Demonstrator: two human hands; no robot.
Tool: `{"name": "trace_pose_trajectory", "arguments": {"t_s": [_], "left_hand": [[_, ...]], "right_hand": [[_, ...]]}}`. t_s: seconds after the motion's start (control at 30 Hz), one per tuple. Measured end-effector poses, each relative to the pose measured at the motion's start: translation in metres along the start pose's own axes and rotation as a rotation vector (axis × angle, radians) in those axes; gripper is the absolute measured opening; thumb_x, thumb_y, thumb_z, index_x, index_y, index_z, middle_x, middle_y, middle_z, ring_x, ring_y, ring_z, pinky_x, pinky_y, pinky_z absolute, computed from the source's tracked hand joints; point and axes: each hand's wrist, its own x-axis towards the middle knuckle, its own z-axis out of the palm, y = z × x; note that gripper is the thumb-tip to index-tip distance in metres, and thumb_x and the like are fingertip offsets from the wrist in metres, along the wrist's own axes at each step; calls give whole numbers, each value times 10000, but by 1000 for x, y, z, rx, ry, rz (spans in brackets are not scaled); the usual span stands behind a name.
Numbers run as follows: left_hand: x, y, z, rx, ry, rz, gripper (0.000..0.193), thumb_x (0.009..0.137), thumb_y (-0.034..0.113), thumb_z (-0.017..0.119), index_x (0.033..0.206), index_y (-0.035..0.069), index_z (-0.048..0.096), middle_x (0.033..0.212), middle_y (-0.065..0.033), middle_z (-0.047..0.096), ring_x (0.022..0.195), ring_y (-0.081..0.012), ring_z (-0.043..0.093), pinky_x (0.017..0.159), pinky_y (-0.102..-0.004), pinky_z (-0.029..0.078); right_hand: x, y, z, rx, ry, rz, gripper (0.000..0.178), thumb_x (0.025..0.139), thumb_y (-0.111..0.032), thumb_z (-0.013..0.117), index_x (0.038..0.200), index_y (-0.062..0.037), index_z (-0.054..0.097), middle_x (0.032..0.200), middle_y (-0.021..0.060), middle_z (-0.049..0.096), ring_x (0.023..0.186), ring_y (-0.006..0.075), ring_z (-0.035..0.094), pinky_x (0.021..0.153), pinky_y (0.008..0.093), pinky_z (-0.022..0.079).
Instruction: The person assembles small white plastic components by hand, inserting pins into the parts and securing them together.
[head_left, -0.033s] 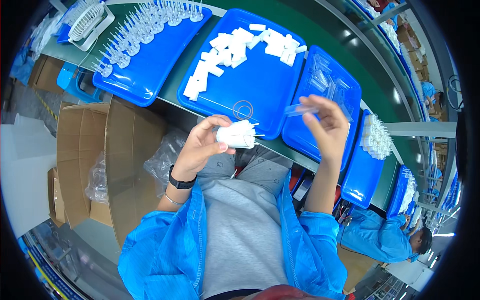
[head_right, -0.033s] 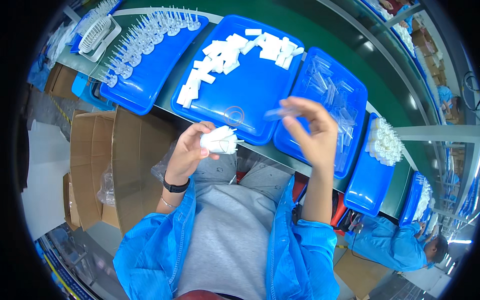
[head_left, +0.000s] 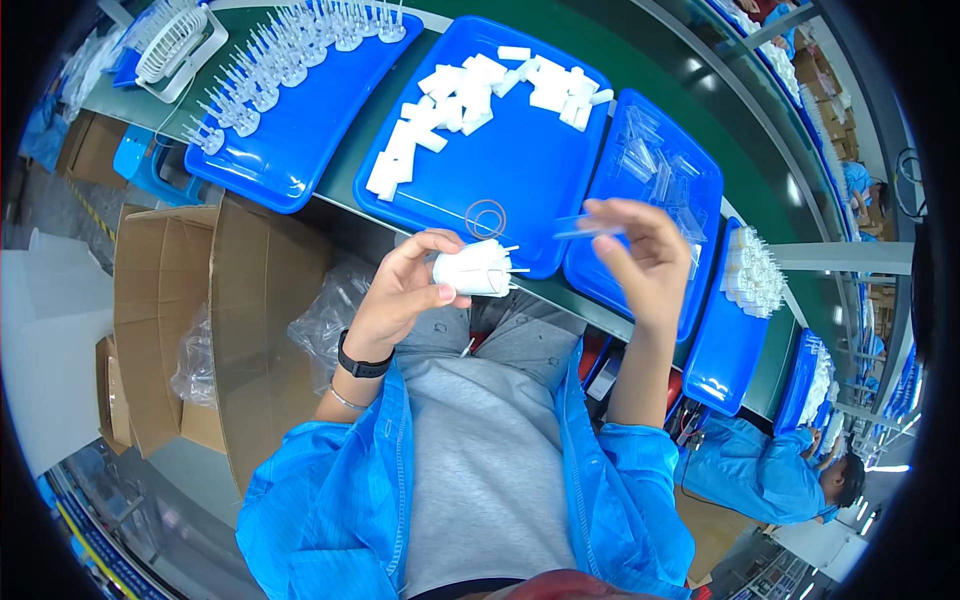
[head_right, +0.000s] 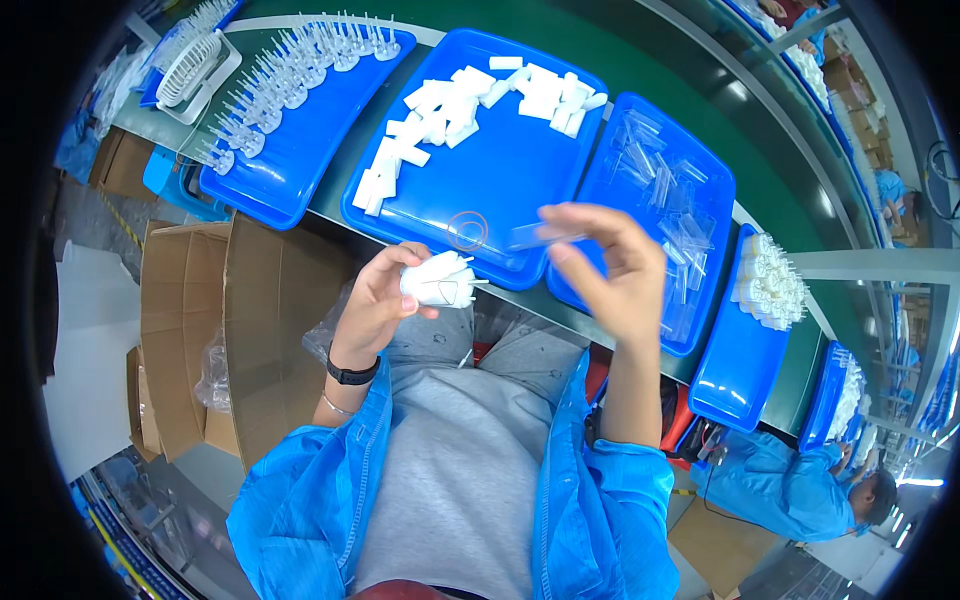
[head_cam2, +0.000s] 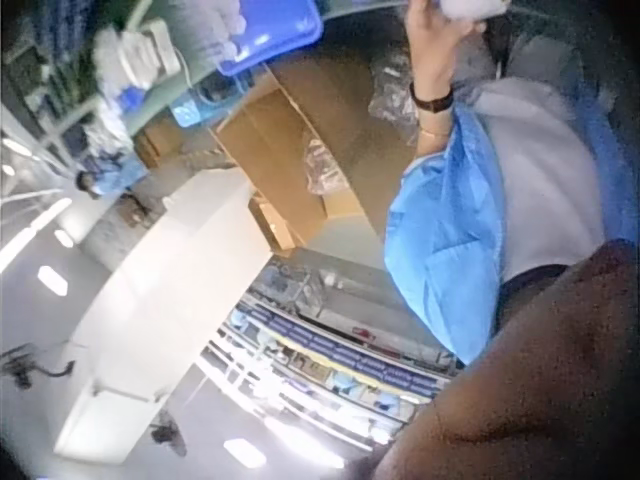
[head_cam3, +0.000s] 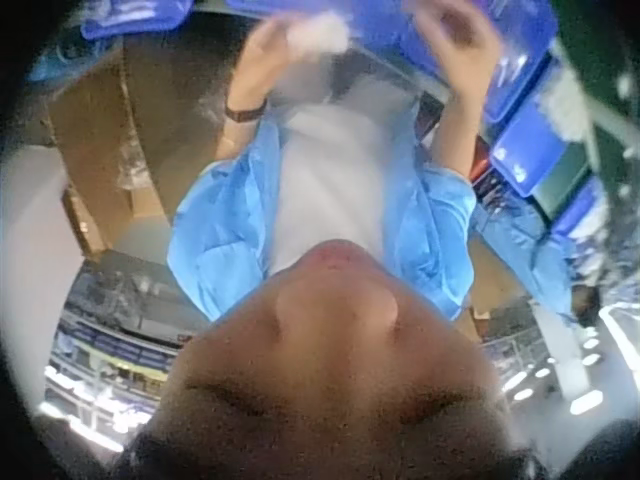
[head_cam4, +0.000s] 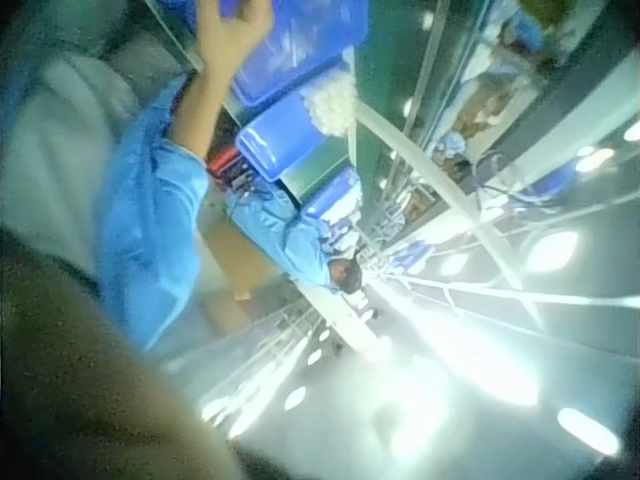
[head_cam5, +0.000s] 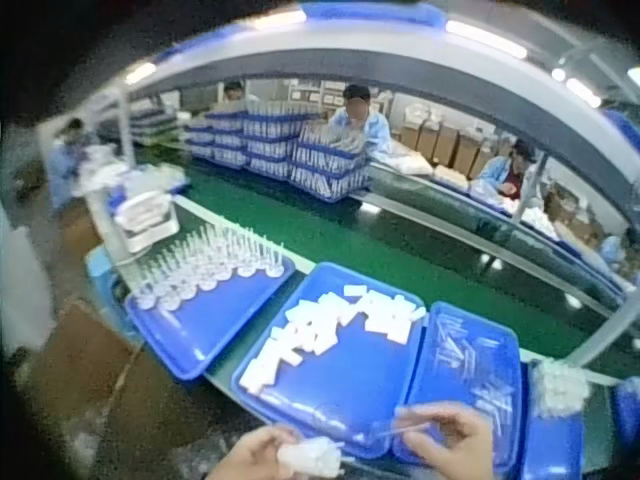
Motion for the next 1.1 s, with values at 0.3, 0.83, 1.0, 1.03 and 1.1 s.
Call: {"name": "trace_pose_trajectory", "arguments": {"t_s": [0.3, 0.83, 1.0, 1.03, 1.1], "left_hand": [[0, 1, 2, 15, 6, 2, 366, 783, -64, 650, 1127, 17, 557, 1172, -74, 459, 1083, -196, 541, 833, -338, 579], [2, -4, 5, 197, 29, 65, 299, 793, -37, 677, 1075, -4, 586, 1120, -71, 483, 1043, -188, 555, 793, -327, 589], [3, -6, 5, 352, -1, 151, 331, 759, -59, 704, 1066, -8, 591, 1113, -59, 486, 1039, -179, 557, 820, -304, 567], [4, -7, 6, 370, 6, 140, 332, 755, -60, 708, 1062, -7, 594, 1112, -57, 487, 1042, -177, 556, 829, -298, 559], [3, -8, 5, 389, 14, 128, 333, 750, -62, 713, 1058, -6, 598, 1111, -56, 488, 1044, -176, 555, 838, -292, 551]], "right_hand": [[-8, -2, 29, 101, -117, -21, 296, 754, 38, 706, 1044, -2, 663, 1035, 137, 683, 970, 210, 656, 833, 304, 504], [-9, -6, 53, -195, -141, -60, 302, 704, -31, 762, 1000, -43, 704, 918, 80, 705, 824, 178, 654, 724, 283, 514], [-8, -8, 62, -261, -113, -149, 329, 695, -46, 772, 1016, -46, 697, 891, 90, 700, 799, 181, 657, 691, 278, 514], [-8, -8, 62, -262, -112, -148, 329, 695, -46, 772, 1016, -46, 697, 891, 90, 700, 799, 181, 657, 691, 278, 514], [-8, -8, 62, -298, -122, -177, 359, 666, -2, 779, 1013, -31, 694, 905, 105, 701, 795, 173, 653, 700, 272, 510]]}}
